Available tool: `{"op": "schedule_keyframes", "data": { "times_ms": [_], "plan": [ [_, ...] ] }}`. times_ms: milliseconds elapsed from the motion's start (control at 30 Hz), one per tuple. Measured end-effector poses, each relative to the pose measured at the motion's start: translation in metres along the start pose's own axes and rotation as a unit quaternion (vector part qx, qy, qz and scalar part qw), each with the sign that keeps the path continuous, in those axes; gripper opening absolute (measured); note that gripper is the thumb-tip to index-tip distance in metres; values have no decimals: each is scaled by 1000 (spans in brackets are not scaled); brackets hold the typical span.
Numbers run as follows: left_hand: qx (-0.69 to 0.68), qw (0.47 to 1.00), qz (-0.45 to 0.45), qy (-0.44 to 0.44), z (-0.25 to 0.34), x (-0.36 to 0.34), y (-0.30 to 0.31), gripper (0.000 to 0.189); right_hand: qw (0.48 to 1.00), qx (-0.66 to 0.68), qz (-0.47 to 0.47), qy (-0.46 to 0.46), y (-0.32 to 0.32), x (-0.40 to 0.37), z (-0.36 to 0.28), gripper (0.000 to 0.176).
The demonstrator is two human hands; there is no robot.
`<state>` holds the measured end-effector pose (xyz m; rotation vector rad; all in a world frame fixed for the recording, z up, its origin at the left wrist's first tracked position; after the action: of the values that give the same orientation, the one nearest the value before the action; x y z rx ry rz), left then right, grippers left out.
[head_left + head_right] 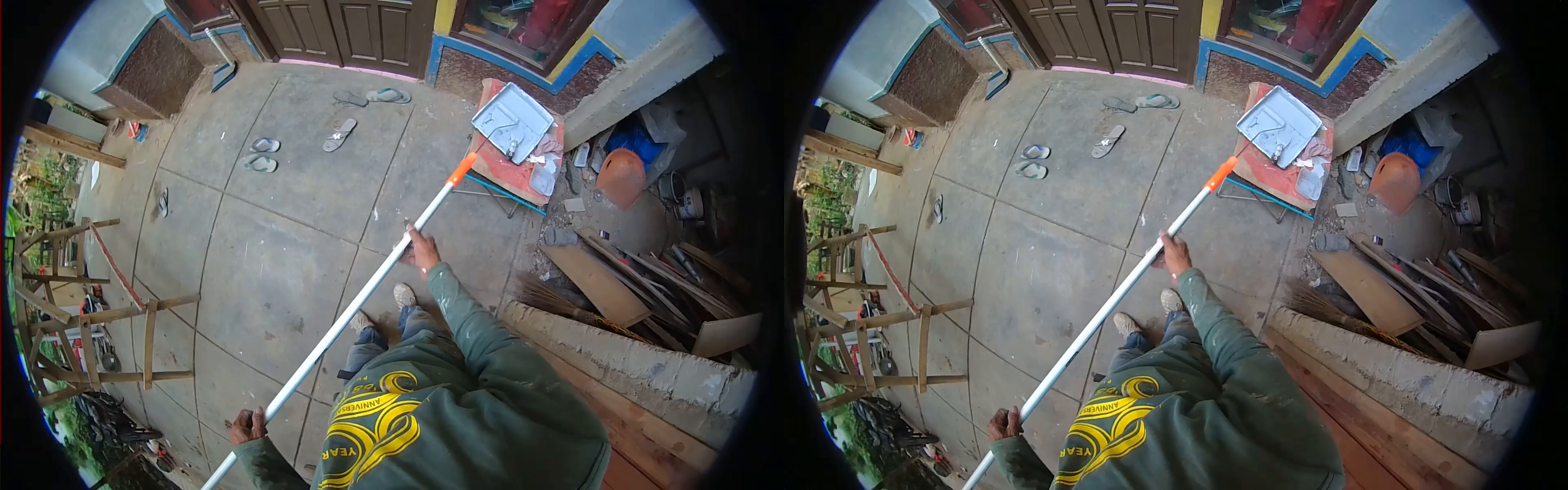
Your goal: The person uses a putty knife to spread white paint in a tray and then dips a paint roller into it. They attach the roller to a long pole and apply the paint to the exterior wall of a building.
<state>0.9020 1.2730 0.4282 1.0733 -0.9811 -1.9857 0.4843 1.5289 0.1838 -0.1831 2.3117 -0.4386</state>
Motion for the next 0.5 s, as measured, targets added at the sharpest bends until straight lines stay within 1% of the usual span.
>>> {"op": "schedule_keyframes", "data": {
  "times_ms": [33,67,133,167,200,233,267,300,333,367,433,500],
  "plan": [
    [-4,1000,14,21,-15,-1,4,39,1000,-2,-13,-9,-4,-5,14,37],
    [-4,1000,13,18,-28,-1,9,39,999,-4,-27,-18,-7,-9,22,36],
    [4,999,16,52,-54,1,18,37,999,-9,-30,-16,-15,-24,23,34],
    [-26,998,6,58,-54,2,19,38,999,-16,-35,-17,-20,-27,23,33],
    [-27,998,8,58,-53,3,18,38,999,-16,-37,-17,-19,-23,23,33],
    [12,1000,9,4,-50,4,14,38,999,-23,-23,-7,-12,-14,21,32],
    [50,997,10,-51,-34,4,9,39,999,-30,-9,4,-7,-5,18,31],
    [63,997,4,-47,-13,2,4,39,1000,-6,8,3,-3,4,12,32],
    [41,999,-22,-28,-1,4,-3,37,1000,-6,5,5,5,13,6,32],
    [29,999,-24,-36,3,5,-13,37,1000,-19,12,17,13,22,-1,32],
    [5,999,-28,-46,-5,11,-28,37,999,-31,20,35,15,31,-2,32],
    [7,999,-26,-45,-20,12,-24,37,999,-24,38,12,15,30,3,32]
  ]
}}
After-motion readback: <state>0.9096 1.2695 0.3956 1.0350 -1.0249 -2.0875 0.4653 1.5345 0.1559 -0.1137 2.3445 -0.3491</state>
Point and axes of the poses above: each hand's wrist, its own x-axis towards the middle knuckle, its own y-axis out of the back of the hand, z = x × y, the point moved 1 cm from there along x, towards the middle knuckle, and after that the axes turned 3 degrees about x, right-handed, at the moved point
